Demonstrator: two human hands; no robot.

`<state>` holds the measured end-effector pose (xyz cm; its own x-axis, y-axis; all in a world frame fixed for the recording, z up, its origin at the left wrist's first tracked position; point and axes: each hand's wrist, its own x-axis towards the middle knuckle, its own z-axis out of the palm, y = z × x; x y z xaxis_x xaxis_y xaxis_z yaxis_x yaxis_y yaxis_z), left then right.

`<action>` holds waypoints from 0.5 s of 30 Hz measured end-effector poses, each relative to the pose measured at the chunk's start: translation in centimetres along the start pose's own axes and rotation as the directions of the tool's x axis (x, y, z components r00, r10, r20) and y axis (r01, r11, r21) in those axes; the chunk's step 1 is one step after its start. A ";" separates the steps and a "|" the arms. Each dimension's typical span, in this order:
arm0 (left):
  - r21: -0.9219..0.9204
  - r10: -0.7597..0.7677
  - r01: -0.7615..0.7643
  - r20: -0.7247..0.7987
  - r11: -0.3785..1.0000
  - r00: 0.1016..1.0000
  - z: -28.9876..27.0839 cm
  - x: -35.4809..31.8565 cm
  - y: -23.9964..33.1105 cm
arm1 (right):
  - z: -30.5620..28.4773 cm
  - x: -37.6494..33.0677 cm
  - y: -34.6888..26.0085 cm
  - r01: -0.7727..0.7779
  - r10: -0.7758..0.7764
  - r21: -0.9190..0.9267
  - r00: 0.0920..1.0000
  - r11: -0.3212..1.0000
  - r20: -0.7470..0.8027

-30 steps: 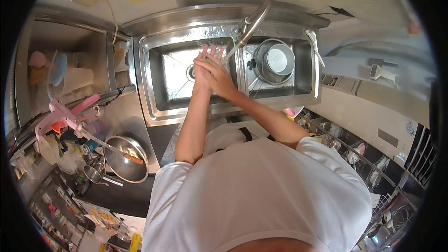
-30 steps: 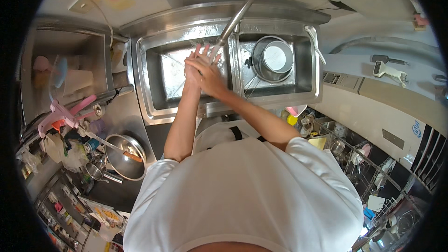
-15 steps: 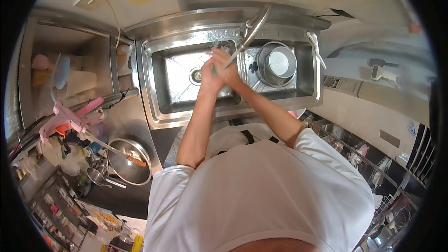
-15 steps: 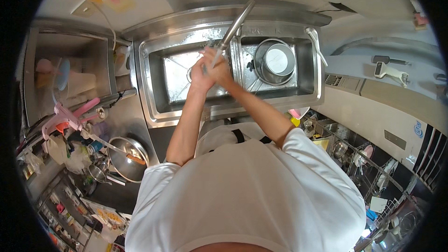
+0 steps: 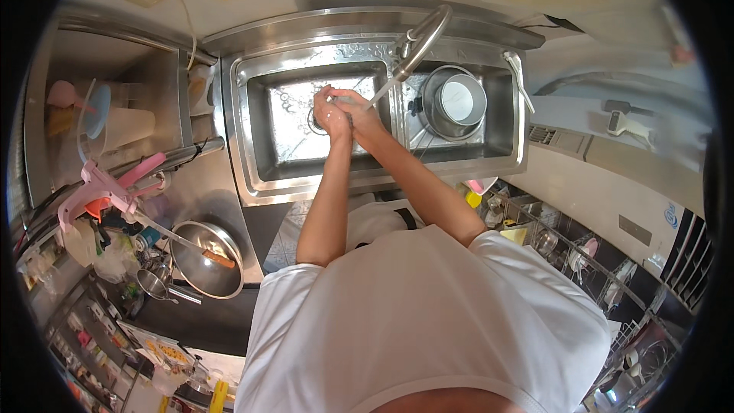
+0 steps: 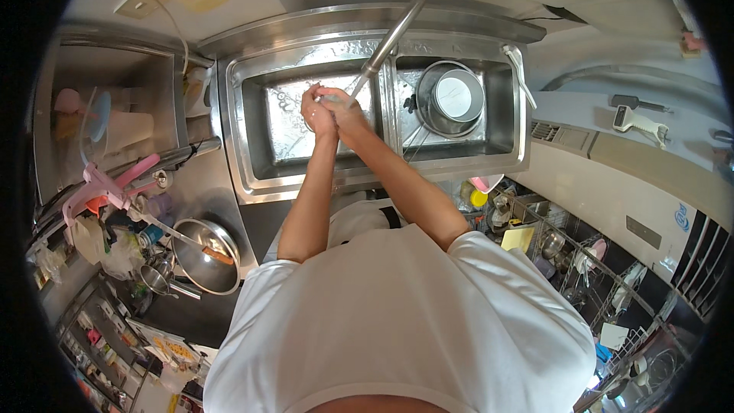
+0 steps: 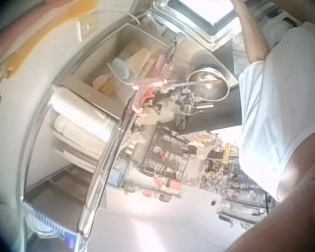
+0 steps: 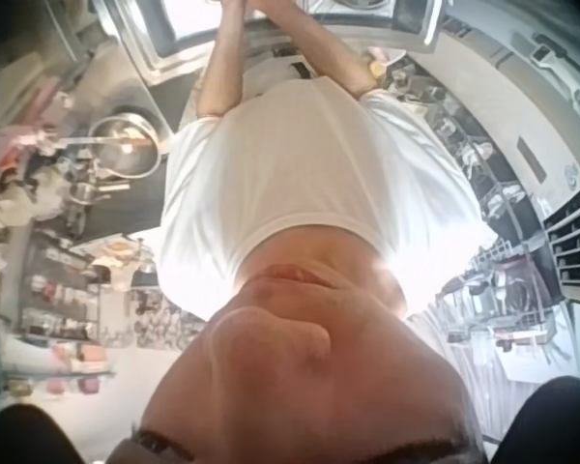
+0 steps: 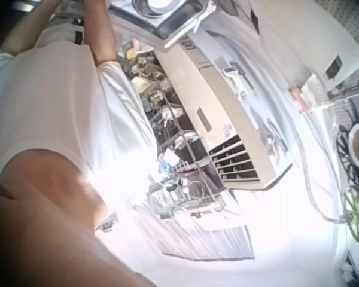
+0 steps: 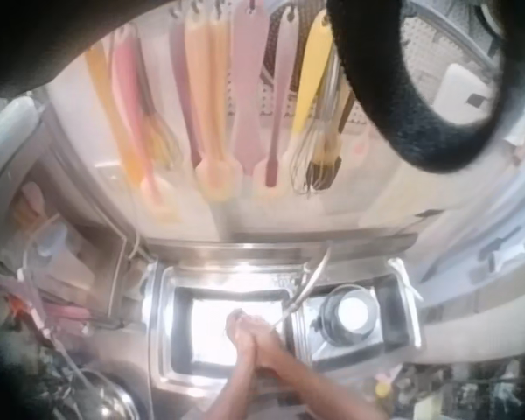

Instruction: The person assembles small food items by hand, placing them onto a plate in a circular pattern. They then move to the sink to rinse two metal bowls and wash a cloth. Finally, they return to the counter to wipe the surface and adjust the plate of food.

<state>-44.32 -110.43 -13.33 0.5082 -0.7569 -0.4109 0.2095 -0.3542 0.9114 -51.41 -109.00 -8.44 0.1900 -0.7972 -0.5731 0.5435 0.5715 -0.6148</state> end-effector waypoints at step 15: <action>-0.263 -0.432 0.587 0.466 0.766 0.772 -2.5 -5.1 2.7 | -0.7 3.1 0.3 -0.086 -0.042 -0.306 0.920 0.948 -0.390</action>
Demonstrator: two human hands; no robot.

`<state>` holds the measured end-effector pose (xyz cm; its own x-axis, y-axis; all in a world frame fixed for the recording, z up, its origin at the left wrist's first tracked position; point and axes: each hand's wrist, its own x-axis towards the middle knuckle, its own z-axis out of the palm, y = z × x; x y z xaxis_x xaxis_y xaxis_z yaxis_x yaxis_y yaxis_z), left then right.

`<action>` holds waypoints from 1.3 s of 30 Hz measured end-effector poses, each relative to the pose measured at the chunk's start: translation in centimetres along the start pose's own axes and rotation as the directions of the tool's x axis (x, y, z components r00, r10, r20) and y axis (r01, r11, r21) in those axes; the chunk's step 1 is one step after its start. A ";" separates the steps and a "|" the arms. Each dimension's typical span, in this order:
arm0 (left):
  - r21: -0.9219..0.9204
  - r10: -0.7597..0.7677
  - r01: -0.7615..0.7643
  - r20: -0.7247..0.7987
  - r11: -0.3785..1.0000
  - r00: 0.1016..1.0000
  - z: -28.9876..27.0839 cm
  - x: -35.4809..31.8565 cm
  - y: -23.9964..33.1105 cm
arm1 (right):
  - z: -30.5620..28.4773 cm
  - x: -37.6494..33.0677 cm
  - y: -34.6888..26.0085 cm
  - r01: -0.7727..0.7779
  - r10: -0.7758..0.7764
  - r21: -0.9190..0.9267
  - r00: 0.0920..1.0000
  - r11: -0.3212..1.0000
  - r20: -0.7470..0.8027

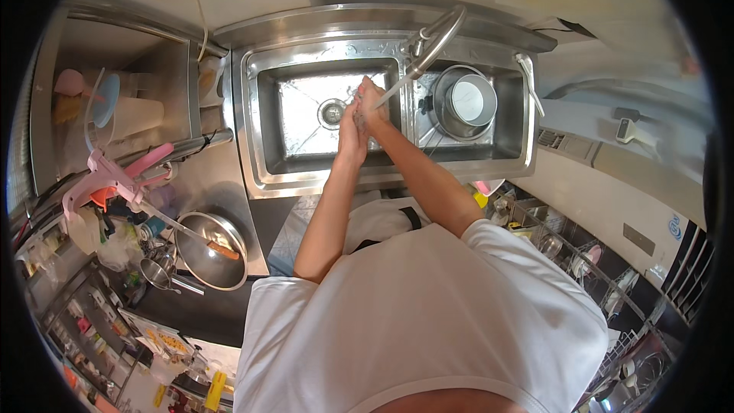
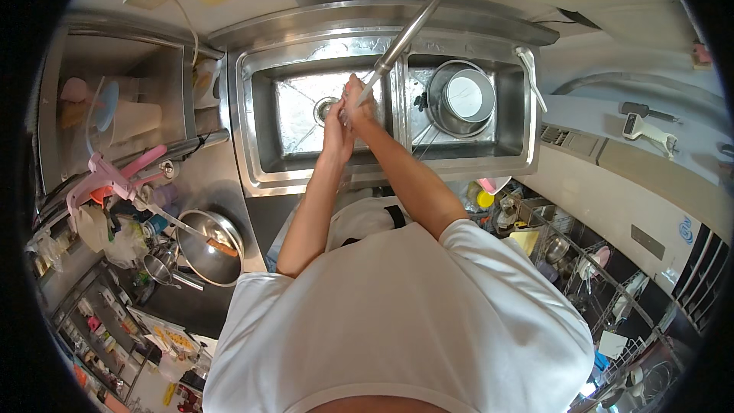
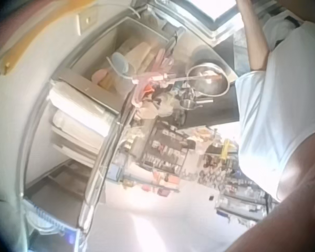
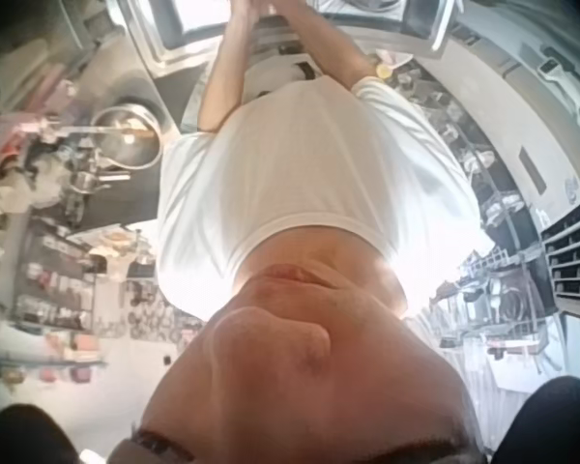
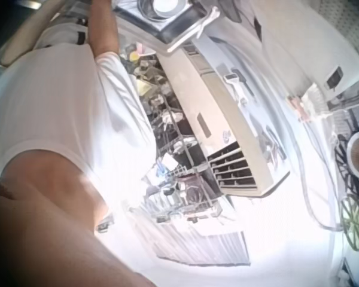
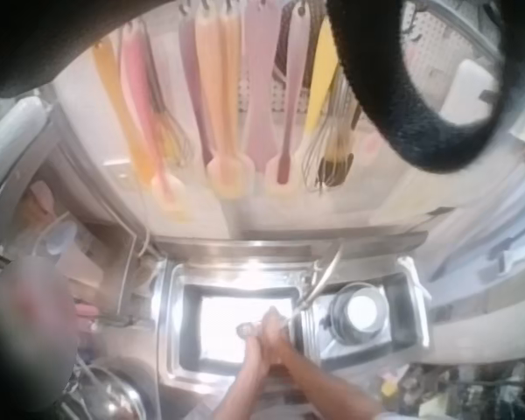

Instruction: The person assembles small food items by hand, placing them onto a plate in a circular pattern. They then move to the sink to rinse two metal bowls and wash a cloth. Finally, they return to the counter to wipe the surface and adjust the plate of food.

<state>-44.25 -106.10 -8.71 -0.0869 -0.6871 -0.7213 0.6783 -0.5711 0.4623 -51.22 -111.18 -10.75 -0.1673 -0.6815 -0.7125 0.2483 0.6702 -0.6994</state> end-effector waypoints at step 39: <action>-0.549 -0.043 0.385 0.534 0.741 0.844 -3.6 3.8 -0.5 | -5.6 3.4 7.1 -0.299 0.131 0.480 0.927 0.825 0.352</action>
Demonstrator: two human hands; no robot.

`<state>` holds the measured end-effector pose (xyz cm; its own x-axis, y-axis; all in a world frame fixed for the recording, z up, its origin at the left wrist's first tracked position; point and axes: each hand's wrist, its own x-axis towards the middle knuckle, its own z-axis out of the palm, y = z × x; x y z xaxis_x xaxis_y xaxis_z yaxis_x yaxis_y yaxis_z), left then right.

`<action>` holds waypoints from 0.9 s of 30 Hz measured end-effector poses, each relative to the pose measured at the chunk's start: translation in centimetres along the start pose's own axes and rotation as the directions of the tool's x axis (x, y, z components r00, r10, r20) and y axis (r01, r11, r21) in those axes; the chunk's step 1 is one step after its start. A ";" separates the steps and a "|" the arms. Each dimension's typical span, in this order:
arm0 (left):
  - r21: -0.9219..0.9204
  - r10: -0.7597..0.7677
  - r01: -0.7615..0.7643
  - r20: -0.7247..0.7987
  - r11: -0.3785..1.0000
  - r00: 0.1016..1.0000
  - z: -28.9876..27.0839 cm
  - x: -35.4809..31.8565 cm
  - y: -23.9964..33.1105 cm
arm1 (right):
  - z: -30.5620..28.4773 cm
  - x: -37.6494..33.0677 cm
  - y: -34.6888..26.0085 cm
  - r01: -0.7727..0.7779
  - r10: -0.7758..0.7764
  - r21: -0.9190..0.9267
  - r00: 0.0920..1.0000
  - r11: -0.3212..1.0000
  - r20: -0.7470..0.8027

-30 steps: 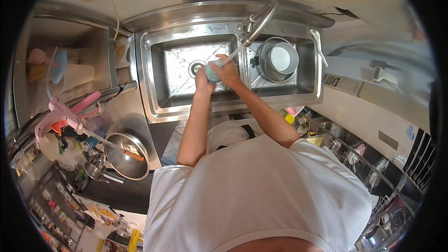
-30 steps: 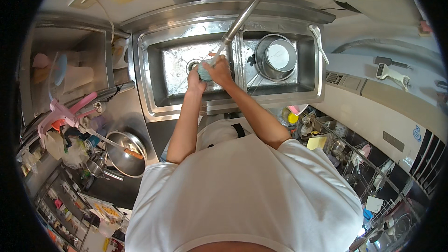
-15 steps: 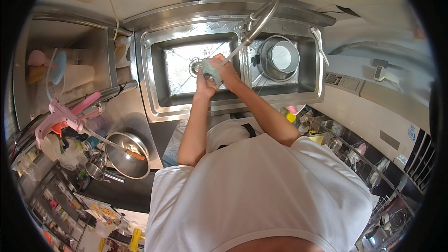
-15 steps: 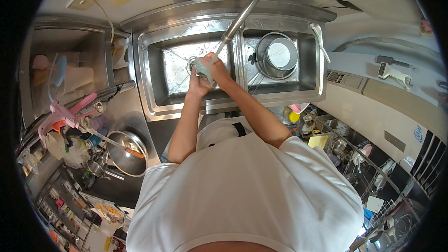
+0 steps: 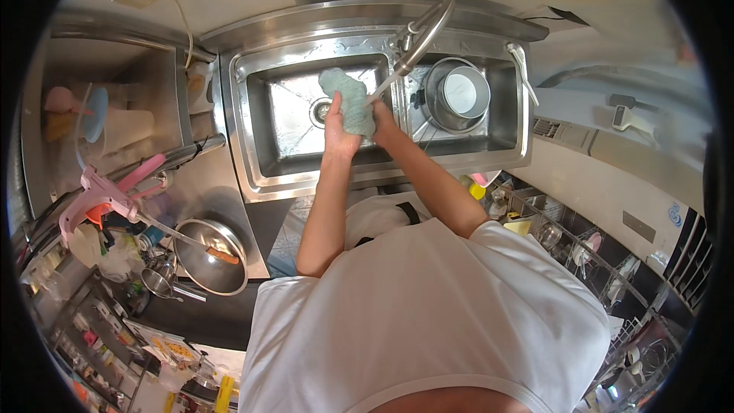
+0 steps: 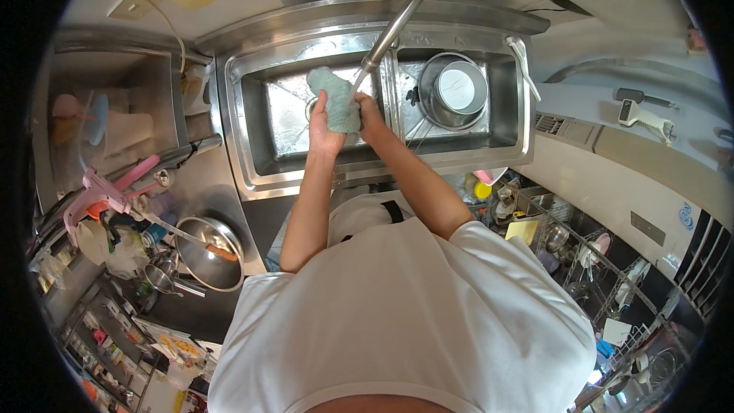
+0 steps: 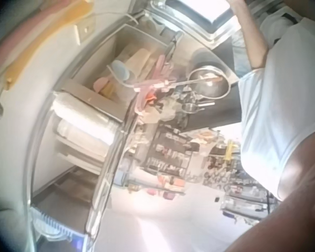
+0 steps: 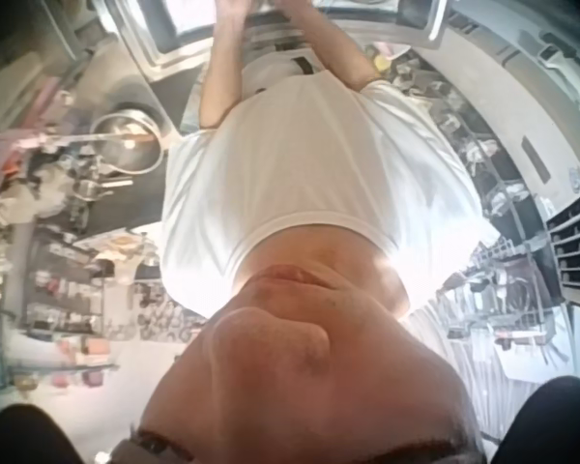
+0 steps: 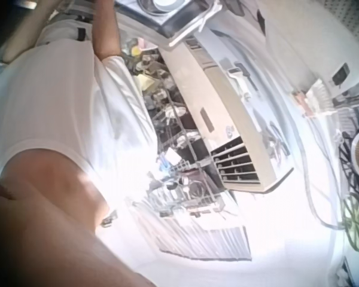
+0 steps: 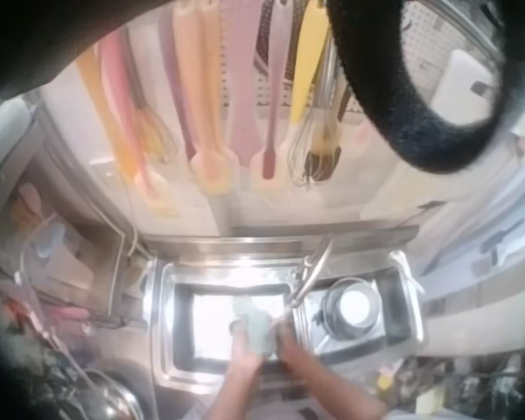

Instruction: The person assembles small food items by hand, placing them onto a plate in a circular pattern. They then move to the sink to rinse two metal bowls and wash a cloth. Finally, they return to the counter to wipe the surface and adjust the plate of food.

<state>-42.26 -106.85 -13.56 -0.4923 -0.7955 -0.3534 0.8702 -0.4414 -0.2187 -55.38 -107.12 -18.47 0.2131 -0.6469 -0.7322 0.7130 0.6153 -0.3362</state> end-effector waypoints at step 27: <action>0.164 0.273 -0.261 -0.053 0.951 0.961 -3.6 4.1 -1.3 | 8.6 -8.7 0.2 0.332 -0.576 -0.920 0.802 0.209 0.158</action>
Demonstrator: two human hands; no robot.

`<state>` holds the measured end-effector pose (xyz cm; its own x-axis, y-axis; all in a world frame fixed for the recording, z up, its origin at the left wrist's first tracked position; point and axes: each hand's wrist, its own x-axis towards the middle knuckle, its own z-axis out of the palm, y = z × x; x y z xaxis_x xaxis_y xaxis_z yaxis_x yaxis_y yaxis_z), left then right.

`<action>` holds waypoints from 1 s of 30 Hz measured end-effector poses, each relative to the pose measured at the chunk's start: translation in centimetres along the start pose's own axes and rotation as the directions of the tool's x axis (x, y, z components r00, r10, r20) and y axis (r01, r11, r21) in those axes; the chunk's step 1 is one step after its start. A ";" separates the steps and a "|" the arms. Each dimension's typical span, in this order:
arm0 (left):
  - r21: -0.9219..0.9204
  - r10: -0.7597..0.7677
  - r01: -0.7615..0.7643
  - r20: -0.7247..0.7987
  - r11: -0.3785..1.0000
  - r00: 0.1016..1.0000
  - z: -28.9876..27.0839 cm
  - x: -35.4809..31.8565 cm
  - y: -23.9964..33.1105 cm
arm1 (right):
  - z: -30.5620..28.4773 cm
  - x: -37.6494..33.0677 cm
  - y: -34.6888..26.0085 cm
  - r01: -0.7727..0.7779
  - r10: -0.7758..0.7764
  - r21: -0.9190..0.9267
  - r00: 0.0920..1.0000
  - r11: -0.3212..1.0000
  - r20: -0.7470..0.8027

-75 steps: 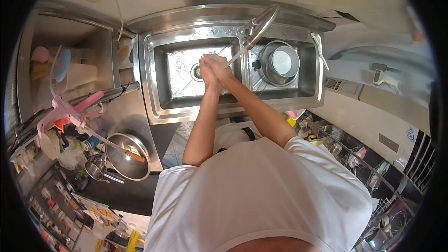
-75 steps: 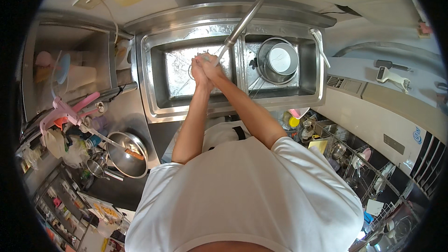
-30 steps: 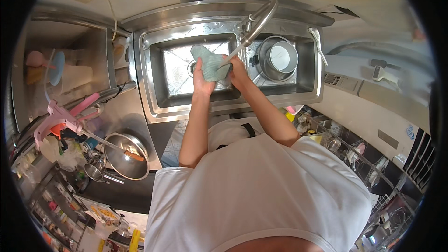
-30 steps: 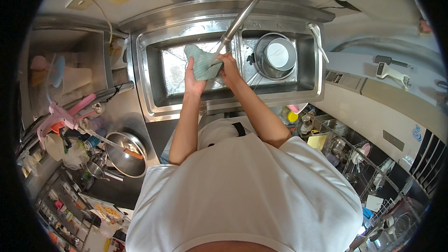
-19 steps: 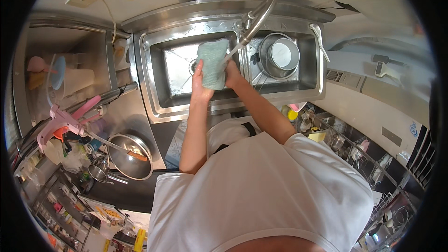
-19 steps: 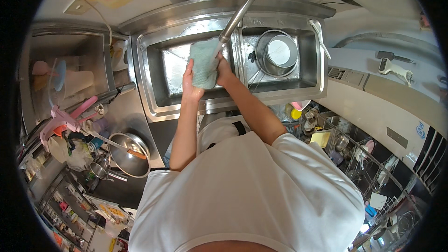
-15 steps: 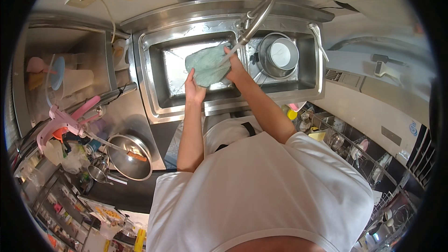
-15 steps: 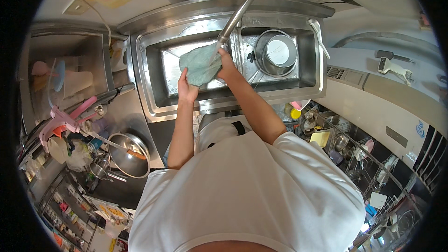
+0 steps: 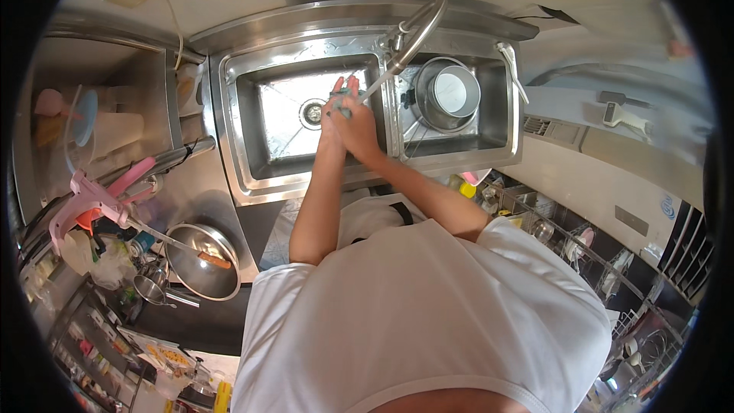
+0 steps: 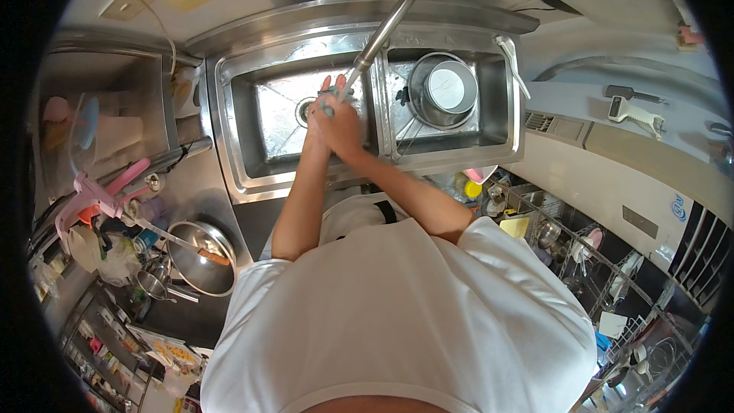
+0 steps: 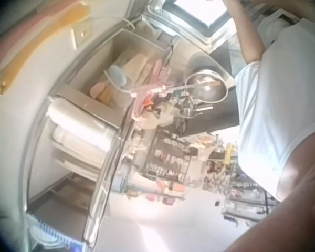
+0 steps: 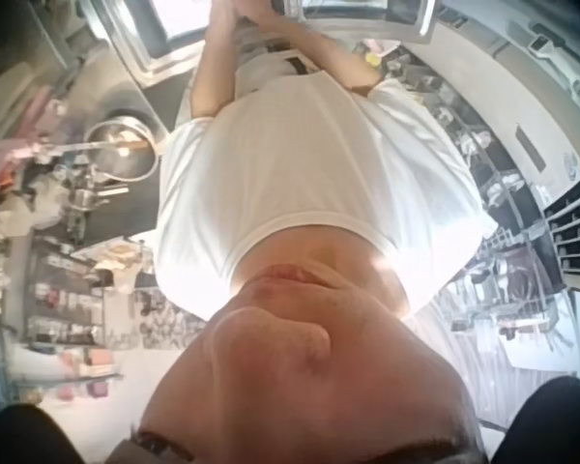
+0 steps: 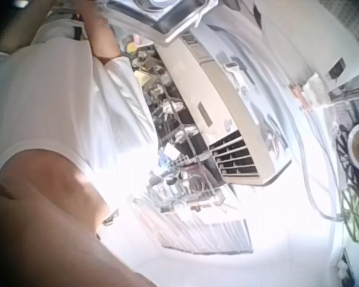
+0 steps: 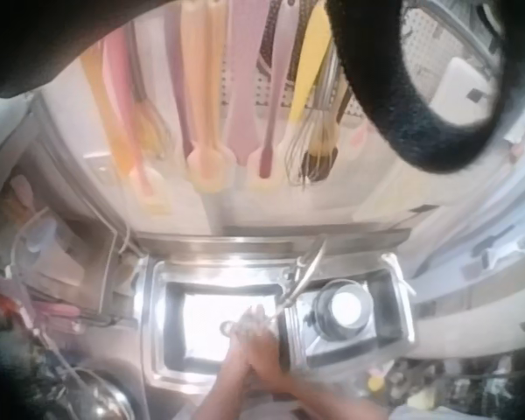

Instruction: The person assembles small food items by hand, placing them onto a plate in a circular pattern. They then move to the sink to rinse two metal bowls and wash a cloth. Finally, they return to the counter to wipe the surface and adjust the plate of food.

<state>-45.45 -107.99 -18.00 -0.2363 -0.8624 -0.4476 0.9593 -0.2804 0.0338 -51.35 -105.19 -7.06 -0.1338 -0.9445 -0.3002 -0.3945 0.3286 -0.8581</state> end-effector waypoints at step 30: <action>-0.024 -0.070 0.068 -0.076 0.997 0.995 6.3 -1.0 1.1 | -1.9 3.0 -0.7 0.562 -0.550 -0.088 0.825 0.822 0.130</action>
<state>-45.11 -110.07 -11.89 -0.2906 -0.8064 -0.5151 0.9443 -0.3287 -0.0181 -53.17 -108.23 -6.57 0.2245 -0.9594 0.1704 -0.4794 -0.2610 -0.8379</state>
